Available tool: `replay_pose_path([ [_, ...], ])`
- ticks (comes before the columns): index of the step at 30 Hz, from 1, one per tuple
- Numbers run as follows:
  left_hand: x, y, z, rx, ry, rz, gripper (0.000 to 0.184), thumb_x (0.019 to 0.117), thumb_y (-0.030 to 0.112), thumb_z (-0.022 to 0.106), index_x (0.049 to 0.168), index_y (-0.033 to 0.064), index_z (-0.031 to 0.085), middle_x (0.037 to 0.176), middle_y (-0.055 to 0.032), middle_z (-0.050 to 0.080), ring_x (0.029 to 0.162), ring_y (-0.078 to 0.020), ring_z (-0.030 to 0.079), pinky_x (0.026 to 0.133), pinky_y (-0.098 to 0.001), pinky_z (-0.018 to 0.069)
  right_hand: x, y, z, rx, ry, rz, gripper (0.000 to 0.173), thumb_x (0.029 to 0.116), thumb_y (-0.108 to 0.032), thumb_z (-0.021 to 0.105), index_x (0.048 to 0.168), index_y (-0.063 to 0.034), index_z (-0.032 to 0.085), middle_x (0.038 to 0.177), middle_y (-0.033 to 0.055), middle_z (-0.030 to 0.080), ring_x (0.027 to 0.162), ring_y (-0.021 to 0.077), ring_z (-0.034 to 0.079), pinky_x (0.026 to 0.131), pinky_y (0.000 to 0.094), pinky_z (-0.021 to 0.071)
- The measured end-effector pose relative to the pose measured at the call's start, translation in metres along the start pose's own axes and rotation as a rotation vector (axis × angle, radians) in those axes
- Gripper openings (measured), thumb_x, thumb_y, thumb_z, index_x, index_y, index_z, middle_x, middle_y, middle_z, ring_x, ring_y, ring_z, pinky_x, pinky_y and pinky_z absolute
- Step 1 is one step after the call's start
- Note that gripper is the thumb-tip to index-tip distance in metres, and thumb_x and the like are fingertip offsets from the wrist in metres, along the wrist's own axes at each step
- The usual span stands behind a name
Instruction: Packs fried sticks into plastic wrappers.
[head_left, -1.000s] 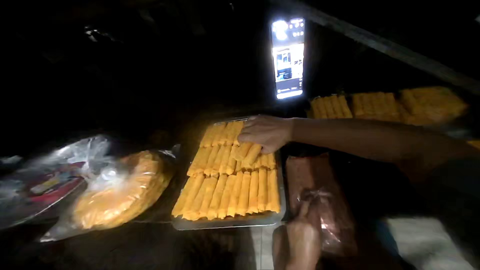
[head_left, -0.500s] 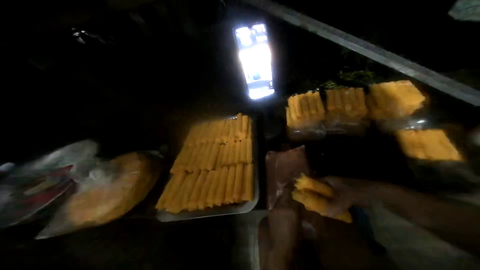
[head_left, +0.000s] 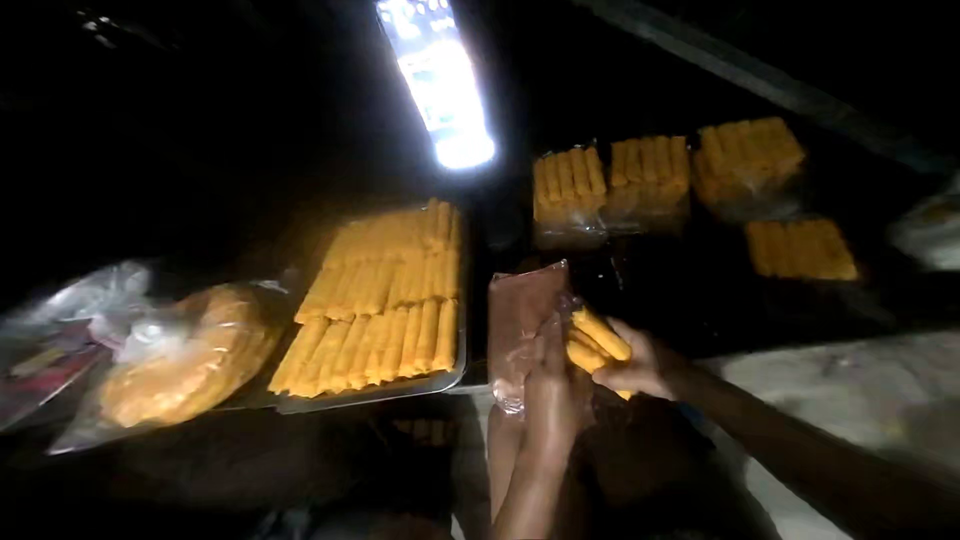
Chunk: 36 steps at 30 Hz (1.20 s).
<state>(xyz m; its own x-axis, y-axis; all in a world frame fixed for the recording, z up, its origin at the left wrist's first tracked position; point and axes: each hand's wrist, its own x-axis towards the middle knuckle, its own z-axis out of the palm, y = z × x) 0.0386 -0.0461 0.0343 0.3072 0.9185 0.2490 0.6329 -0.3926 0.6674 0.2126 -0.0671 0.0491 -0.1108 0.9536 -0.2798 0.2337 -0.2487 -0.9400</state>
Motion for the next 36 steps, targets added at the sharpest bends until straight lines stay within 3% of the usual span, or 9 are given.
replay_pose_path([
  [6, 0.007, 0.003, 0.001, 0.011, -0.136, -0.014, 0.072, 0.0866, 0.000, 0.071, 0.152, -0.0024, 0.042, 0.152, -0.0256, 0.047, 0.116, -0.0341, 0.067, 0.093, -0.0468, 0.0579, 0.001, 0.002, -0.003, -0.329, 0.082, -0.076, 0.082, 0.0821, -0.020, 0.082, 0.153, -0.0046, 0.044, 0.141, 0.0209, 0.059, 0.126, 0.0292, 0.060, 0.108, 0.0445, 0.0482],
  [9, 0.008, 0.008, 0.000, 0.029, -0.231, -0.047, 0.077, 0.0889, -0.001, 0.068, 0.158, 0.0033, 0.034, 0.157, -0.0209, 0.043, 0.118, -0.0316, 0.066, 0.095, -0.0461, 0.0566, 0.002, 0.003, -0.008, -0.428, 0.061, -0.042, 0.084, 0.0838, -0.021, 0.081, 0.157, -0.0114, 0.041, 0.144, 0.0200, 0.057, 0.129, 0.0320, 0.059, 0.109, 0.0492, 0.0473],
  [12, 0.008, 0.014, 0.004, 0.105, -0.188, 0.032, 0.072, 0.0883, -0.002, 0.067, 0.155, 0.0014, 0.040, 0.152, -0.0213, 0.050, 0.107, -0.0342, 0.071, 0.087, -0.0478, 0.0594, 0.001, 0.001, -0.011, -0.511, 0.067, -0.005, 0.084, 0.0853, -0.021, 0.079, 0.159, -0.0178, 0.038, 0.144, 0.0197, 0.056, 0.128, 0.0343, 0.058, 0.108, 0.0517, 0.0476],
  [16, 0.007, 0.024, 0.014, 0.278, -0.069, 0.232, 0.060, 0.0882, -0.002, 0.066, 0.147, 0.0000, 0.053, 0.143, -0.0198, 0.060, 0.090, -0.0318, 0.076, 0.071, -0.0436, 0.0622, -0.004, -0.010, -0.011, -0.576, 0.139, 0.027, 0.078, 0.0864, -0.024, 0.079, 0.154, -0.0096, 0.044, 0.141, 0.0209, 0.058, 0.126, 0.0368, 0.060, 0.106, 0.0551, 0.0477],
  [22, 0.006, 0.032, 0.014, 0.298, -0.256, 0.130, 0.070, 0.0918, 0.002, 0.065, 0.157, 0.0049, 0.039, 0.158, -0.0149, 0.045, 0.086, -0.0296, 0.076, 0.068, -0.0432, 0.0613, -0.013, -0.008, -0.013, -0.508, 0.198, -0.003, 0.072, 0.0864, -0.023, 0.079, 0.150, -0.0076, 0.050, 0.140, 0.0203, 0.060, 0.127, 0.0340, 0.060, 0.108, 0.0510, 0.0473],
  [26, 0.013, 0.037, 0.015, 0.183, -0.450, 0.021, 0.071, 0.0957, 0.001, 0.060, 0.160, 0.0073, 0.032, 0.161, -0.0162, 0.040, 0.108, -0.0349, 0.071, 0.087, -0.0482, 0.0592, -0.010, -0.005, -0.013, -0.487, 0.172, 0.008, 0.063, 0.0879, -0.017, 0.077, 0.145, -0.0030, 0.055, 0.139, 0.0225, 0.059, 0.127, 0.0342, 0.059, 0.109, 0.0492, 0.0460],
  [29, 0.008, 0.044, 0.019, 0.104, -0.457, 0.070, 0.072, 0.0949, 0.001, 0.060, 0.160, 0.0089, 0.032, 0.162, -0.0128, 0.040, 0.106, -0.0319, 0.072, 0.085, -0.0476, 0.0598, -0.008, 0.003, -0.019, -0.383, 0.213, -0.025, 0.058, 0.0859, -0.014, 0.079, 0.137, 0.0048, 0.058, 0.132, 0.0252, 0.063, 0.122, 0.0336, 0.061, 0.107, 0.0478, 0.0475],
  [32, 0.008, 0.040, 0.023, 0.029, -0.417, 0.121, 0.078, 0.0896, -0.002, 0.066, 0.159, 0.0042, 0.032, 0.163, -0.0148, 0.037, 0.101, -0.0316, 0.074, 0.081, -0.0463, 0.0608, -0.017, 0.013, -0.025, -0.106, 0.213, -0.044, 0.061, 0.0837, -0.013, 0.078, 0.139, 0.0018, 0.056, 0.130, 0.0188, 0.064, 0.116, 0.0209, 0.064, 0.100, 0.0367, 0.0534],
  [36, 0.010, 0.040, 0.027, 0.031, -0.389, 0.149, 0.075, 0.0896, -0.002, 0.065, 0.158, 0.0049, 0.035, 0.161, -0.0143, 0.040, 0.100, -0.0323, 0.074, 0.079, -0.0472, 0.0610, -0.030, 0.018, -0.023, 0.248, 0.244, 0.068, 0.049, 0.0928, -0.010, 0.069, 0.140, -0.0016, 0.056, 0.125, 0.0127, 0.066, 0.106, 0.0145, 0.067, 0.091, 0.0323, 0.0578],
])
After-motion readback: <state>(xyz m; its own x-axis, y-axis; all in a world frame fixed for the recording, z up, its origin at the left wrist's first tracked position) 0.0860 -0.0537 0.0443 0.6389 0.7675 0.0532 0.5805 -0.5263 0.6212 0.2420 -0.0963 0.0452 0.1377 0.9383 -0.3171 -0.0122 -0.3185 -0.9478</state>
